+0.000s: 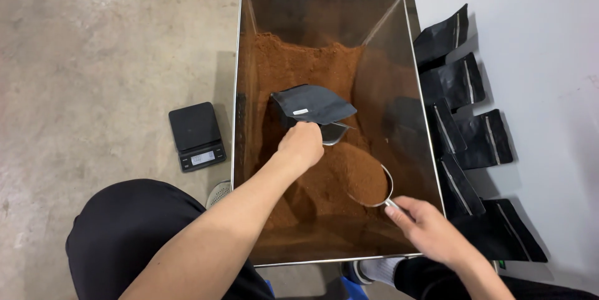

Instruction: Scooping powder from a bin into bags, weighing them on a scale, and sealing the bags

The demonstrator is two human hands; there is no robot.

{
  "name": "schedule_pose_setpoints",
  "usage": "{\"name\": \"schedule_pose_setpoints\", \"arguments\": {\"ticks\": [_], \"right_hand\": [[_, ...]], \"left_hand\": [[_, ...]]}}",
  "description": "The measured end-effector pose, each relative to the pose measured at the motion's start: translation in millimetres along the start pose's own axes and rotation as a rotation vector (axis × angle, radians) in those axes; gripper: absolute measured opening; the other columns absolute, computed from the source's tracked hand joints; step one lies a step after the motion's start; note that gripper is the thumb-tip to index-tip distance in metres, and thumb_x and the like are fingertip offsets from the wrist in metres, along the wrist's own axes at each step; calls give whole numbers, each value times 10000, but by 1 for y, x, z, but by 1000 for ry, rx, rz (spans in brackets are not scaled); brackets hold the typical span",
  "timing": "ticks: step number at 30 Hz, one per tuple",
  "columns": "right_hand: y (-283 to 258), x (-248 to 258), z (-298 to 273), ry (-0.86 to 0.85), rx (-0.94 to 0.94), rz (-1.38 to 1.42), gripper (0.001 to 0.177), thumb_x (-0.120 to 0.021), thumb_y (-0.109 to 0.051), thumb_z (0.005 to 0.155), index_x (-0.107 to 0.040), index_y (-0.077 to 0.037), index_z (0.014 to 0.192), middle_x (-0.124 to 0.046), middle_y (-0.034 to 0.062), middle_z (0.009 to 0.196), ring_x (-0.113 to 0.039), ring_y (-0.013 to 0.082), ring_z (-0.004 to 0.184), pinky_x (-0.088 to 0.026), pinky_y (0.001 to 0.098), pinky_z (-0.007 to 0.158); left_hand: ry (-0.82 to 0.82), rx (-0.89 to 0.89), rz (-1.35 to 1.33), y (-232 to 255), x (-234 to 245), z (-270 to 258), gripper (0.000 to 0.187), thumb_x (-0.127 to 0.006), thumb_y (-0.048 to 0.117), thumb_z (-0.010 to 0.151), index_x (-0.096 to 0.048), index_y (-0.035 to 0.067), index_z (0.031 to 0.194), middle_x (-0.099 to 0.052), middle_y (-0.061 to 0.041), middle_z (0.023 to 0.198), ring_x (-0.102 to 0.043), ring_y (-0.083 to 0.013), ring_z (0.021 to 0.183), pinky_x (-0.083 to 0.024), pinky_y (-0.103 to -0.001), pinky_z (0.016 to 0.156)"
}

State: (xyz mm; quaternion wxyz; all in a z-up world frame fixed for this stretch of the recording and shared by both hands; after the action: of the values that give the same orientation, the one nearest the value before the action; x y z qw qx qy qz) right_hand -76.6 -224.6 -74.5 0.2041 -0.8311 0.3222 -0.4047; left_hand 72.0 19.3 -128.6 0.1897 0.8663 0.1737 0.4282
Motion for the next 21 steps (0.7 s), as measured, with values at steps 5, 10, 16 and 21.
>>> {"name": "schedule_pose_setpoints", "arguments": {"ticks": [5, 10, 16, 21], "right_hand": [[-39, 9, 7, 68, -194, -117, 365, -542, -356, 1056, -679, -109, 825, -441, 3, 657, -412, 138, 619, -369, 317, 629], [-63, 17, 46, 41, -230, -356, 381, -566, -361, 997, -836, -97, 1048, -803, 215, 949, -760, 367, 976, -577, 463, 848], [-136, 37, 75, -80, -215, -762, 409, -592, -352, 896, -832, -49, 1027, -785, 238, 974, -757, 384, 1020, -598, 495, 866], [-173, 50, 80, -101, -169, -919, 412, -557, -254, 877, -805, 9, 1075, -770, 276, 958, -761, 417, 965, -612, 529, 834]], "left_hand": [[-13, -54, -16, 13, -11, -9, 294, -489, -43, 882, -716, -4, 1064, -723, -230, 1121, -704, -416, 1049, -611, -465, 839], [-4, -298, -43, 8, -38, 2, 236, -515, -28, 900, -694, -176, 947, -708, -300, 818, -752, -389, 779, -629, -470, 603], [1, -346, -36, 15, -30, -9, 225, -530, -30, 898, -726, -132, 857, -707, -276, 748, -748, -348, 722, -635, -433, 599], [10, -322, 7, 21, -11, -16, 194, -593, 2, 899, -747, -99, 838, -709, -271, 716, -752, -343, 705, -625, -421, 571]]}}
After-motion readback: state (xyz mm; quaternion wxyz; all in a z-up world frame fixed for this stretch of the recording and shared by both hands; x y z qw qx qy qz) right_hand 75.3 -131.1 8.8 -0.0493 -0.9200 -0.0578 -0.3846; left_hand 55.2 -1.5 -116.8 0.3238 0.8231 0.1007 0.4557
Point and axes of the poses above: each hand's wrist, its own z-axis towards the middle knuckle, its own x-axis out of the back of the hand, y = z × x, the point moved 1 cm from there along z, towards the middle knuckle
